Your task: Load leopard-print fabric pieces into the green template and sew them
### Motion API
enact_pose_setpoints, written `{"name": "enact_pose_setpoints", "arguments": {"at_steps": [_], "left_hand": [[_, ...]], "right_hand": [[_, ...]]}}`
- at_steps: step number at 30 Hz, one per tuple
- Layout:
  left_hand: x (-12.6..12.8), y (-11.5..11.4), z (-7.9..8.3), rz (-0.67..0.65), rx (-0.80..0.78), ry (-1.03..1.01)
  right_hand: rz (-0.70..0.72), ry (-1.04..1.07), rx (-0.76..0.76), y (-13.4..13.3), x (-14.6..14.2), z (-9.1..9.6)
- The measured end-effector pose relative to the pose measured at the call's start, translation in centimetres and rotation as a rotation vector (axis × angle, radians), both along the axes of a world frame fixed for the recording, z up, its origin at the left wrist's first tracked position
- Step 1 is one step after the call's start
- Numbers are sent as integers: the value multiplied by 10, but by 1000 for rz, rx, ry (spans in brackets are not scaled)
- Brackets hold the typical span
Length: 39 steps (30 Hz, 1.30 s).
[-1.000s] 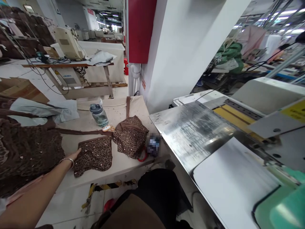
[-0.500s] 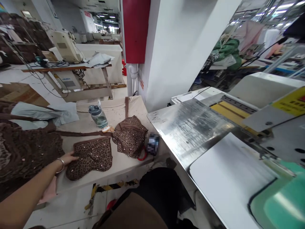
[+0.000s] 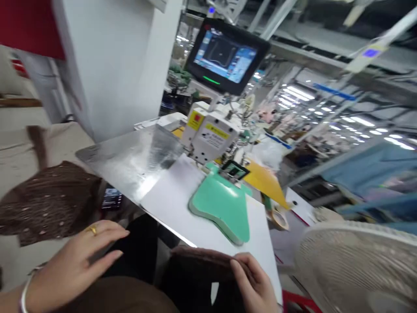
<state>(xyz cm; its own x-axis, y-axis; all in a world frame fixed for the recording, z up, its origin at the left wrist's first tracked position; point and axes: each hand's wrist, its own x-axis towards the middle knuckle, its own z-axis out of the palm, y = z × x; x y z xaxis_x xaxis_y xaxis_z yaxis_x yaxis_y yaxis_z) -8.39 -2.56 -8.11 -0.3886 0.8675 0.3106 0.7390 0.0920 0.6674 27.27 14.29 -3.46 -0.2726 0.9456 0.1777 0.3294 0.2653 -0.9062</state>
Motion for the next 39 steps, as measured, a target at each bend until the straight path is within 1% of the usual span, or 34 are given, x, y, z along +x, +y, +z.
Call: {"name": "enact_pose_setpoints", "arguments": {"at_steps": [2,4,6,7,8,10,12,13,15,16,17,19,21,23,26,28,31,34,37,39], "left_hand": [[57,40,26,-240,63,17],[102,72,44,-433,28,50],[130,93,54,-531,-7,45],[137,100,57,-562,-44,26],[138,104,61,-579,-97,-11],[130,107,72,-621,-253,-152],[115,112,87,-659,-419,-320],[107,118,94,-671,-478,-367],[98,134,104,-677,-556,-360],[95,143,105,-660,-568,-319],[95,153,103,-635,-564,-264],[95,172,92,-571,-518,-131],[95,183,78,-486,-460,-3],[93,187,69,-420,-435,42],[88,185,65,-348,-429,-9],[87,182,67,-335,-446,-41],[88,181,69,-348,-487,-82],[89,184,68,-346,-493,-113],[87,188,69,-331,-479,-188],[85,187,72,-325,-456,-277]], "right_hand": [[19,39,15,-4,5,9],[84,29,89,-12,13,19],[127,23,171,-22,24,28],[118,36,200,-27,30,31],[92,56,215,-31,35,33],[45,91,206,-34,46,33],[71,92,149,-27,52,28],[97,86,104,-20,53,24],[133,72,-8,-1,51,12],[130,63,-55,10,49,5],[110,47,-82,20,45,-2],[61,-25,-60,39,36,-15],[3,-143,34,51,27,-25],[-49,-266,113,56,21,-31],[-101,-365,155,54,24,-35],[-74,-357,166,51,31,-39],[-11,-306,180,49,44,-45],[-49,-289,178,54,50,-50],[-77,-263,150,63,50,-46],[-32,-213,104,68,51,-40]]}}
